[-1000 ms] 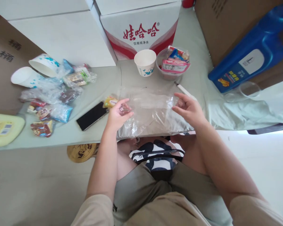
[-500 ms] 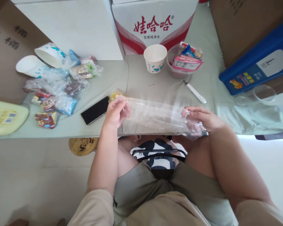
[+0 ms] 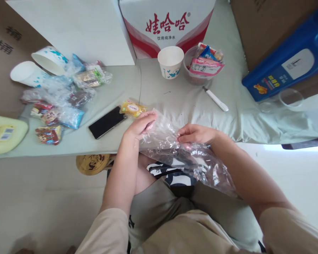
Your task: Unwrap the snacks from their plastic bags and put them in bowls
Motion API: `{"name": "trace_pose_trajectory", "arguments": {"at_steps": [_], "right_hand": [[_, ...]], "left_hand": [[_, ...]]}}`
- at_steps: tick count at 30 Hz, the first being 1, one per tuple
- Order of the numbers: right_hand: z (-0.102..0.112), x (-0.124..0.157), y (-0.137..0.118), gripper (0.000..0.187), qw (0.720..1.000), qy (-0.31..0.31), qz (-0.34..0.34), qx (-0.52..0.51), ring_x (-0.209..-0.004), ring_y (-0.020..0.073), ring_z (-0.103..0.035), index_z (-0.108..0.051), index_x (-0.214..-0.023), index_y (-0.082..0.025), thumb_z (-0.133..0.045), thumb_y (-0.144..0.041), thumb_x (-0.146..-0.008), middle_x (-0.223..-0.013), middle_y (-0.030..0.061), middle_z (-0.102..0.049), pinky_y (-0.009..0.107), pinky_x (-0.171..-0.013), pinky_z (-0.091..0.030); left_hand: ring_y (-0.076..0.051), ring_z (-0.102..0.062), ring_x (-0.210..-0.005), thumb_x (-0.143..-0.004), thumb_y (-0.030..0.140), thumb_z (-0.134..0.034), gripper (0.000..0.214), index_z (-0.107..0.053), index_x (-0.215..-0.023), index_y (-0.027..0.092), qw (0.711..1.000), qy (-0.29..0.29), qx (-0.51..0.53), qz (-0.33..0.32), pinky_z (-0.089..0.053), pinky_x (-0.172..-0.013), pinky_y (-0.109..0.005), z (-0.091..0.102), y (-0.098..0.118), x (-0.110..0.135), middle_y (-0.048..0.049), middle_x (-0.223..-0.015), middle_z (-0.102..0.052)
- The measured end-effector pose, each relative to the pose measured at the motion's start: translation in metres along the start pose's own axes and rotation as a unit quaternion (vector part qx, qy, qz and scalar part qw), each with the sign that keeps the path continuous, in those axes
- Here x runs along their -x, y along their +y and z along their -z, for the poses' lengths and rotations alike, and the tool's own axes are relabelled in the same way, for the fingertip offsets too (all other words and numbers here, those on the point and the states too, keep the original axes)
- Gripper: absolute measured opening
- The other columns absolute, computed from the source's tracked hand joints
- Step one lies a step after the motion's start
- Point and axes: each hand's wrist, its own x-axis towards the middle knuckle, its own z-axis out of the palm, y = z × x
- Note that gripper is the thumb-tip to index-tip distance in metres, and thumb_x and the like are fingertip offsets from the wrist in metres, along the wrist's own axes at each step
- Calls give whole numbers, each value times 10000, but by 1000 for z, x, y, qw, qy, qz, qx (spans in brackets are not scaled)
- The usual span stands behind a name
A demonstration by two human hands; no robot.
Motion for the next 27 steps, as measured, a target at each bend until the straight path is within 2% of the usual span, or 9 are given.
{"name": "trace_pose_trajectory", "arguments": {"at_steps": [3,6,9,11,14,17,19,23,27], "right_hand": [[-10,0,-1,319,996,8,52,-78,-369,95,-486,-666,-791,-194,-771,-495,-805,-484,-53,-600,223,-396,-408],[-16,-8,2,374,967,160,114,-164,-371,97,-455,-609,-810,-221,-790,-543,-753,-495,-58,-585,225,-374,-362],[-17,-22,7,309,921,329,155,-136,-433,80,-450,-592,-839,-233,-772,-476,-770,-546,-65,-587,208,-423,-358],[-16,-30,9,265,905,381,159,-100,-445,77,-442,-589,-856,-240,-746,-443,-789,-546,-79,-557,207,-437,-355],[-15,-32,12,252,899,407,143,-78,-445,91,-468,-584,-928,-256,-705,-447,-817,-546,-89,-544,218,-436,-379],[-14,-29,13,326,901,405,135,-75,-453,109,-510,-583,-1114,-282,-667,-443,-843,-575,-88,-578,235,-452,-424],[-13,-28,13,426,897,410,148,-71,-462,105,-518,-552,-1261,-312,-645,-393,-853,-687,-68,-642,242,-455,-437],[-12,-27,14,560,877,438,190,-48,-509,56,-483,-575,-1297,-365,-659,-223,-762,-1217,-2,-673,242,-446,-423],[-18,-16,11,123,880,396,248,-90,-545,48,-444,-701,-862,-274,-689,-263,-740,-1279,0,-647,267,-511,-438]], "left_hand": [[-94,-438,-366,-525,824,-805,668,-655,-782,226,993,11,93,-71,-352,-360,-227,2,1,3,44,-497,-535],[-233,-727,-771,-655,982,-535,838,-689,-971,222,988,26,114,-101,-566,-594,-331,-11,-3,1,-81,-823,-724],[-353,-705,-1131,-659,1048,-382,977,-676,-1063,209,994,-14,79,-72,-605,-741,-427,-29,-11,-3,-162,-994,-731],[-383,-671,-1207,-618,1042,-468,970,-673,-1071,209,994,-56,70,-64,-607,-793,-469,-37,-15,-6,-186,-1052,-728],[-337,-716,-1120,-568,737,-859,728,-683,-1045,215,994,-77,57,-56,-606,-852,-446,-39,-17,-10,-144,-1109,-742],[-215,-748,-807,-638,362,-867,393,-694,-952,203,1000,-12,10,-18,-592,-712,-325,-35,-17,-13,-57,-915,-765],[-160,-672,-580,-714,307,-752,252,-696,-938,205,999,26,-24,8,-506,-530,-259,-32,-17,-14,-11,-704,-713],[-155,-585,-419,-741,319,-679,343,-676,-1077,251,998,49,-32,-1,-381,-393,-226,-28,-11,-6,40,-552,-621],[-159,-558,-383,-713,391,-730,299,-668,-973,258,998,12,-11,-55,-407,-388,-254,-24,-7,13,39,-513,-605]]}}
